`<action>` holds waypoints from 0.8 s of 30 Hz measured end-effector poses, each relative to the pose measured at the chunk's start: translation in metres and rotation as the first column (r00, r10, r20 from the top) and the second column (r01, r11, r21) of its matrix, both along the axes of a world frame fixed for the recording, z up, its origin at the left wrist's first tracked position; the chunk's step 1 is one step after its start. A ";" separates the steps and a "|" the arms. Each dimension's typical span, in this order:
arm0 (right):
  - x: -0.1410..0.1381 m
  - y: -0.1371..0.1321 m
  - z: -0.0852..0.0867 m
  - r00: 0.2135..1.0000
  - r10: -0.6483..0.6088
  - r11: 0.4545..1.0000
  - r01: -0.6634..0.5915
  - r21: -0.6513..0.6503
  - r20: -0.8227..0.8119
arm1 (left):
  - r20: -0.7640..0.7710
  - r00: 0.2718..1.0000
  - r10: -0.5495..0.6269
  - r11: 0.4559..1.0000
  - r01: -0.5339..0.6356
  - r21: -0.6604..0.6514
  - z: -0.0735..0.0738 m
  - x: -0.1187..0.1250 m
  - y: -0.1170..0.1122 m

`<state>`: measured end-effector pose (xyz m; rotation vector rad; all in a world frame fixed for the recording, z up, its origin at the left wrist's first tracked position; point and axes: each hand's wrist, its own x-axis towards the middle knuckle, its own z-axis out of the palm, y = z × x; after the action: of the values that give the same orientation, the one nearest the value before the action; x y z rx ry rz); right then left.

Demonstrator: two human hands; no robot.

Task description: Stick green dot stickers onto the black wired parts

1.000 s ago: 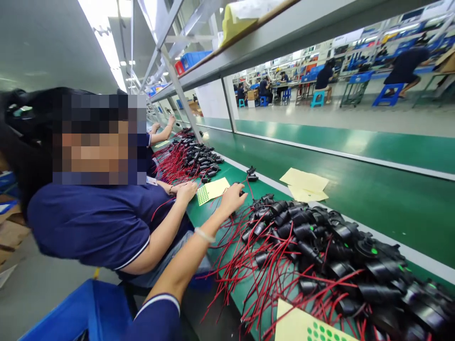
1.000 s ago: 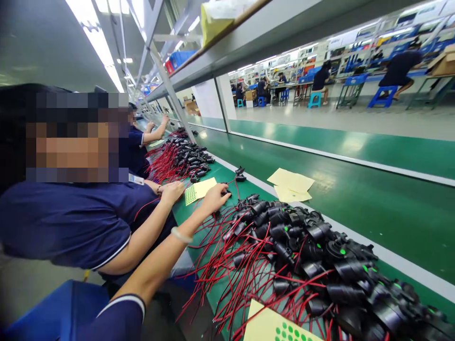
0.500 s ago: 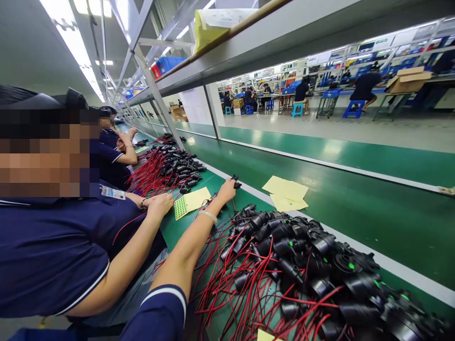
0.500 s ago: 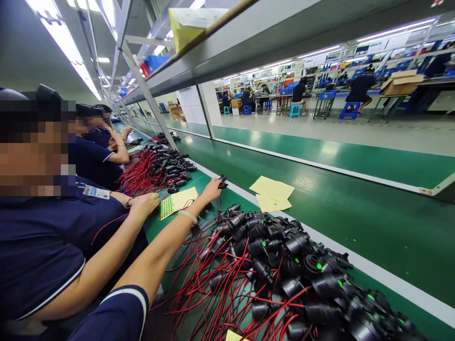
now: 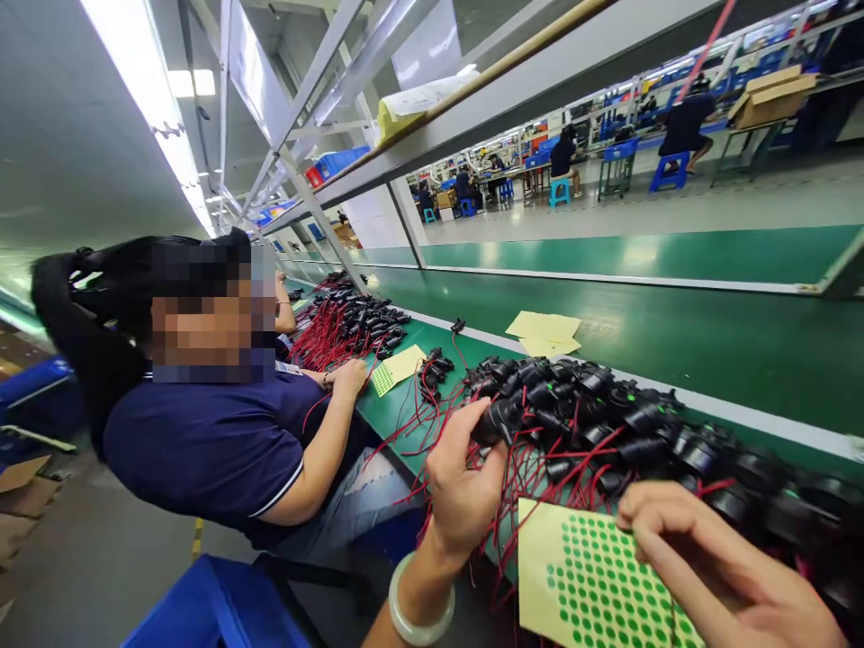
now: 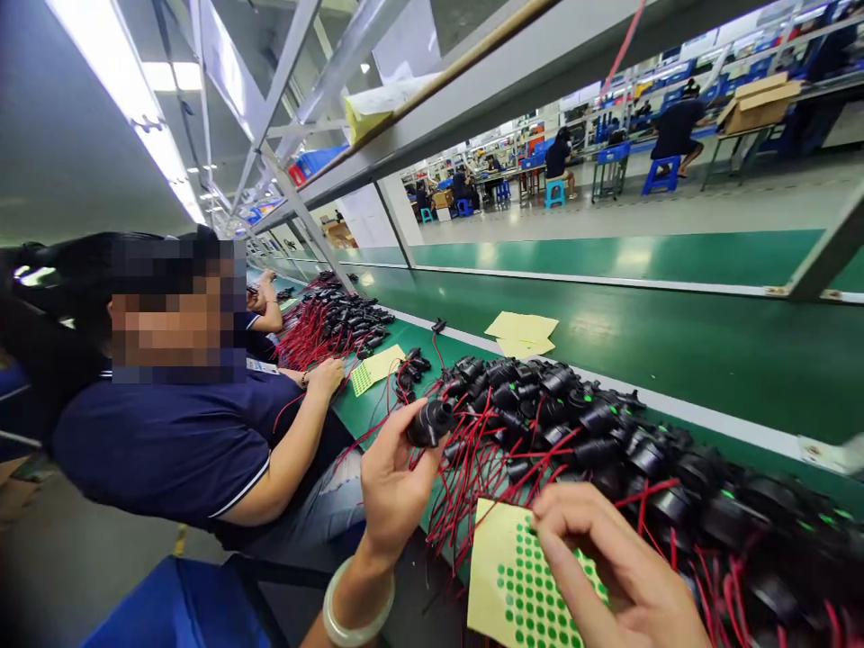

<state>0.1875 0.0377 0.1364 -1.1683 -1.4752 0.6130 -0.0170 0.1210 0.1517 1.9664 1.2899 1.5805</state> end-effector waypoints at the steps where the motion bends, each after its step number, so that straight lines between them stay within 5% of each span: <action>1: -0.004 -0.003 0.016 1.000 -0.012 0.999 0.012 0.029 -0.001 | 0.022 1.000 -0.001 1.000 0.001 0.001 -0.004 0.005 -0.013; 4: -0.022 -0.012 0.052 0.998 -0.063 0.993 0.060 0.104 0.020 | 0.077 0.997 -0.014 0.998 0.009 0.055 -0.015 0.018 -0.041; 6: -0.033 -0.018 0.060 0.996 -0.077 0.989 0.070 0.129 0.053 | 0.090 0.996 -0.028 0.992 0.017 0.122 -0.020 0.024 -0.054; 13: -0.051 -0.029 0.051 0.987 -0.092 0.969 0.058 0.239 0.133 | 0.037 0.999 0.018 0.964 -0.027 0.265 -0.020 0.030 -0.077; 24: -0.062 -0.029 0.047 0.966 -0.184 0.916 0.102 0.388 0.180 | 0.050 0.998 0.042 0.918 -0.058 0.392 -0.023 0.030 -0.080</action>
<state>0.1258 0.0085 0.1834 -1.0473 -1.5845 0.0920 0.0132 0.0409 0.1283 2.1246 1.0760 2.0261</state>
